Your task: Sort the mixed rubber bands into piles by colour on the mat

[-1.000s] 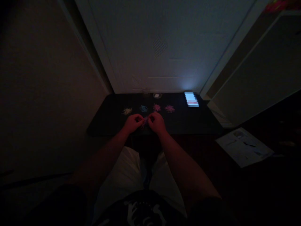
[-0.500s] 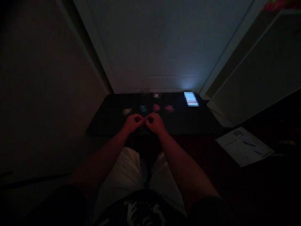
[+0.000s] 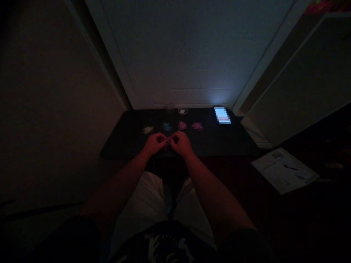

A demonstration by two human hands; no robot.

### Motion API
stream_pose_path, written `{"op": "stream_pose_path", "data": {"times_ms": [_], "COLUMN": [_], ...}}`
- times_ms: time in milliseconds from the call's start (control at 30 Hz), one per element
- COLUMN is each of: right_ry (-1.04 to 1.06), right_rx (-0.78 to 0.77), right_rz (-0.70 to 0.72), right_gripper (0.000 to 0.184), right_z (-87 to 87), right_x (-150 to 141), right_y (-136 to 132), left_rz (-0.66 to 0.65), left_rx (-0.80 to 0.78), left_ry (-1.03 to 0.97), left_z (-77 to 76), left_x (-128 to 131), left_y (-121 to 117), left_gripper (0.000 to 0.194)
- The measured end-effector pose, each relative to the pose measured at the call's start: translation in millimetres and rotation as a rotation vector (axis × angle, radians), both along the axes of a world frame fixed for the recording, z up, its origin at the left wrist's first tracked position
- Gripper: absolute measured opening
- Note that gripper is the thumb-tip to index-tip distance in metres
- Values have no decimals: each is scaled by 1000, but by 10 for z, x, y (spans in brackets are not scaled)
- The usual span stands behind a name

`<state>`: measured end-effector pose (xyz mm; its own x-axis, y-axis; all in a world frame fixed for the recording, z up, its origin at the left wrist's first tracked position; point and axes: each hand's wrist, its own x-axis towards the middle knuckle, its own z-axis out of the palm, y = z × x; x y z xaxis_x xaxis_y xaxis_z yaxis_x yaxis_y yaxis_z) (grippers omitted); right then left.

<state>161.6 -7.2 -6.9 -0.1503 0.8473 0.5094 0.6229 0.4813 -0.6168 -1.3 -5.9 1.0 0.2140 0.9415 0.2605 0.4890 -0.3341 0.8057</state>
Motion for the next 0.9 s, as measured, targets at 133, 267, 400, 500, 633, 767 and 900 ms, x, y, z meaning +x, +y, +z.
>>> {"op": "stream_pose_path", "data": {"times_ms": [133, 267, 400, 500, 633, 767, 900], "right_ry": [0, -20, -24, -21, -24, -29, -53], "right_rx": [4, 8, 13, 11, 20, 30, 25], "right_rz": [-16, -8, -20, -26, -20, -16, -2], "right_gripper": [2, 2, 2, 2, 3, 4, 4], "right_z": [-3, -4, -9, -15, -18, -14, -7], "right_x": [-1, 1, 3, 3, 4, 5, 5], "right_y": [0, 2, 4, 5, 8, 9, 6], "left_rz": [-1, 2, 12, 17, 18, 1, -14], "left_rx": [-12, -11, 1, -11, 1, 12, -7], "left_ry": [-14, -15, -7, 6, 6, 6, 10], "left_z": [5, 7, 4, 8, 20, 13, 1], "left_x": [3, 2, -1, 1, 8, 8, 4], "left_y": [-10, -10, -3, -5, -13, -11, -4], "left_gripper": [16, 18, 17, 16, 15, 14, 15]}}
